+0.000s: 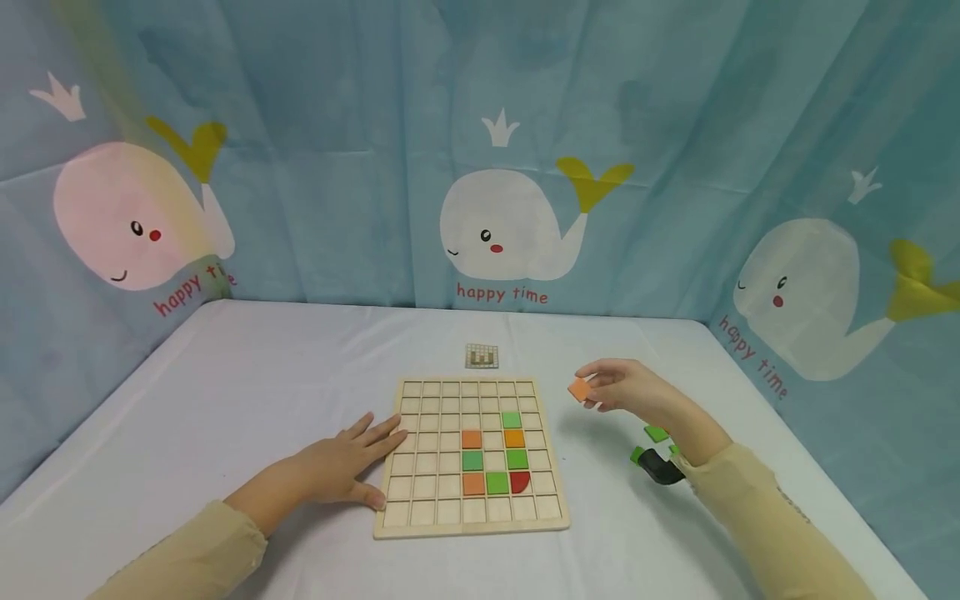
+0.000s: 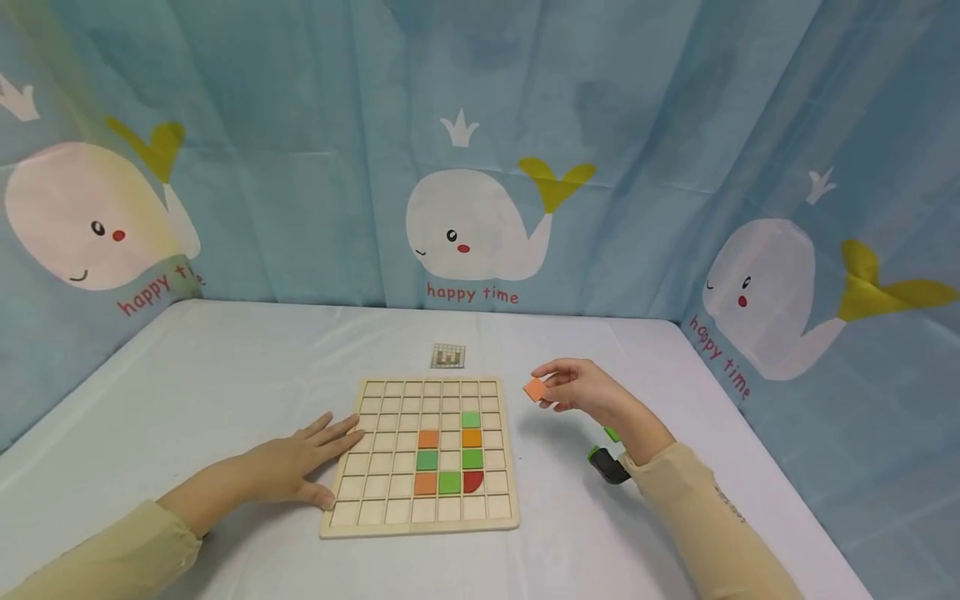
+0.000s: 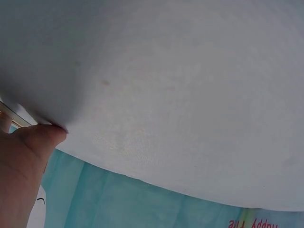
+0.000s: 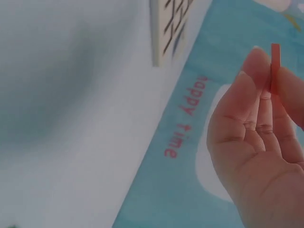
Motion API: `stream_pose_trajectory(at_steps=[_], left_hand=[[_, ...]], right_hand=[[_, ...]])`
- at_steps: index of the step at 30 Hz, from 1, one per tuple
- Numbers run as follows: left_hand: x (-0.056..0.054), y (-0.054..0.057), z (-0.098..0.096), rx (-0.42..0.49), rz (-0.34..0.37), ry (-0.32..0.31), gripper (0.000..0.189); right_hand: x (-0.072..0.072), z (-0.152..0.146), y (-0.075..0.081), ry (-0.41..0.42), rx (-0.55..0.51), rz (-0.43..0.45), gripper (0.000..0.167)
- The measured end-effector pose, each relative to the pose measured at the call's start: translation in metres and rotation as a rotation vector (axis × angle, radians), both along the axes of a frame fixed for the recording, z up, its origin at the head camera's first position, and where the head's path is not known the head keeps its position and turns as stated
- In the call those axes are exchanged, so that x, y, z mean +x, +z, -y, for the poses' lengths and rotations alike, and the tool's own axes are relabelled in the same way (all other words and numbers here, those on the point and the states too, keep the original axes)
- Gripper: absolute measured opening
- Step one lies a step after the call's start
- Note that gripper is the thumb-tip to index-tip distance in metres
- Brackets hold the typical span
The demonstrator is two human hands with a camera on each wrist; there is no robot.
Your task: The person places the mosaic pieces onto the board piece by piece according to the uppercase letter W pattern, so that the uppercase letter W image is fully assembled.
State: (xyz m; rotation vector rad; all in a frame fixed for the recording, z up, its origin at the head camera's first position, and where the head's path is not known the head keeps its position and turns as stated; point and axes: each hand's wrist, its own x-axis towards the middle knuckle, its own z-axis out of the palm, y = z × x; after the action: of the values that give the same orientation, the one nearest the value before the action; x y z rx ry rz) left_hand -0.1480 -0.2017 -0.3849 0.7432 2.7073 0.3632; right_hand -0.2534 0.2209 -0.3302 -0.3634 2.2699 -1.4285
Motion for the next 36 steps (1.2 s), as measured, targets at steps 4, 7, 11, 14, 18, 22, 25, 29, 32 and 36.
stream_pose_trajectory(at_steps=[4,7,11,14,18,22,25,29,32,36], left_hand=[[0.000,0.001,0.000,-0.003,0.003,-0.008,0.097],[-0.001,0.001,0.000,-0.006,0.005,-0.008,0.098],[0.000,0.001,0.000,-0.005,0.023,0.005,0.099],[0.000,0.001,0.000,-0.001,0.034,0.015,0.099],[0.000,0.000,0.000,-0.002,0.025,0.012,0.099],[0.000,0.001,0.000,-0.001,0.015,0.011,0.099],[0.000,0.000,0.000,-0.008,0.015,0.015,0.098],[0.000,0.000,-0.001,-0.018,0.021,0.017,0.098],[0.000,0.000,-0.001,-0.020,0.014,0.014,0.098],[-0.001,0.000,0.000,-0.017,0.000,0.011,0.098]], right_hand=[[-0.001,0.014,0.003,0.030,-0.025,0.024,0.035],[-0.001,0.024,0.006,0.059,-0.037,0.035,0.032],[-0.002,0.032,0.008,0.099,-0.063,0.050,0.029],[-0.002,0.039,0.009,0.127,-0.074,0.068,0.027],[-0.002,0.050,0.009,0.155,-0.064,0.085,0.028],[-0.002,0.060,0.010,0.160,-0.034,0.075,0.031],[-0.001,0.067,0.009,0.164,-0.012,0.069,0.030],[-0.001,0.076,0.006,0.181,0.003,0.075,0.029],[-0.001,0.083,0.005,0.193,-0.002,0.083,0.029],[0.001,0.090,0.003,0.204,-0.015,0.096,0.030]])
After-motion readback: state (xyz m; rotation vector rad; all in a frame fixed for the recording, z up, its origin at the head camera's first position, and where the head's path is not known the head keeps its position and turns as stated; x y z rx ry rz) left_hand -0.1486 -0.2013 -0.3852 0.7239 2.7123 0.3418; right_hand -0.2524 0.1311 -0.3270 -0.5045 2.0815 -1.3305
